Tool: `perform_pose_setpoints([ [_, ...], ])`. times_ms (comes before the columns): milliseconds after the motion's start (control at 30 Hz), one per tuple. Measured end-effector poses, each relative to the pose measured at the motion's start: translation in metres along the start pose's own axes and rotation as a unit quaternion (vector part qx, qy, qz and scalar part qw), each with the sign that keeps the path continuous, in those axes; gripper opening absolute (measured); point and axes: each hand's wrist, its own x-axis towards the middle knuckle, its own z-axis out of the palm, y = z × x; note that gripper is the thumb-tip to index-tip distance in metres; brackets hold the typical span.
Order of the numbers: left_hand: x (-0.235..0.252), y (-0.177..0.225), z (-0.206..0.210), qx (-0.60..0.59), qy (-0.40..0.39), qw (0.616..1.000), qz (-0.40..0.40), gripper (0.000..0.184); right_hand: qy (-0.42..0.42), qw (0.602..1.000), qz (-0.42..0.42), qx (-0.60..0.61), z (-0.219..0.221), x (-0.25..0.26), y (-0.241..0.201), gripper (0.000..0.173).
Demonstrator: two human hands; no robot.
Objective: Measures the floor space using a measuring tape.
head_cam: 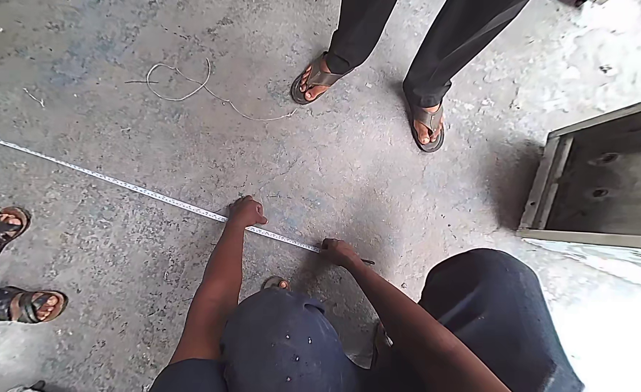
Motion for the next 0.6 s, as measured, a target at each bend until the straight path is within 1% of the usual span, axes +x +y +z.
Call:
perform_pose_setpoints([
  [133,-0.001,0.006,0.004,-0.001,0.001,1.000,0.011,0.039,-0.004,1.000,-0.002,0.001,0.003,-0.003,0.006,0.033],
  [200,-0.007,0.006,-0.005,-0.007,0.000,1.000,0.004,0.039,-0.004,1.000,-0.010,-0.001,0.002,0.000,0.003,0.035],
  [267,-0.015,0.004,-0.015,-0.006,-0.018,1.000,-0.011,0.040,-0.003,1.000,-0.021,-0.004,0.004,0.004,-0.002,0.035],
  [433,-0.017,0.009,-0.019,-0.007,-0.033,0.999,-0.007,0.047,-0.001,1.000,-0.014,-0.004,0.006,0.007,0.001,0.036],
  [600,-0.015,0.009,-0.018,-0.011,-0.035,0.999,-0.003,0.044,0.001,1.000,-0.020,0.007,0.006,0.008,0.004,0.036],
])
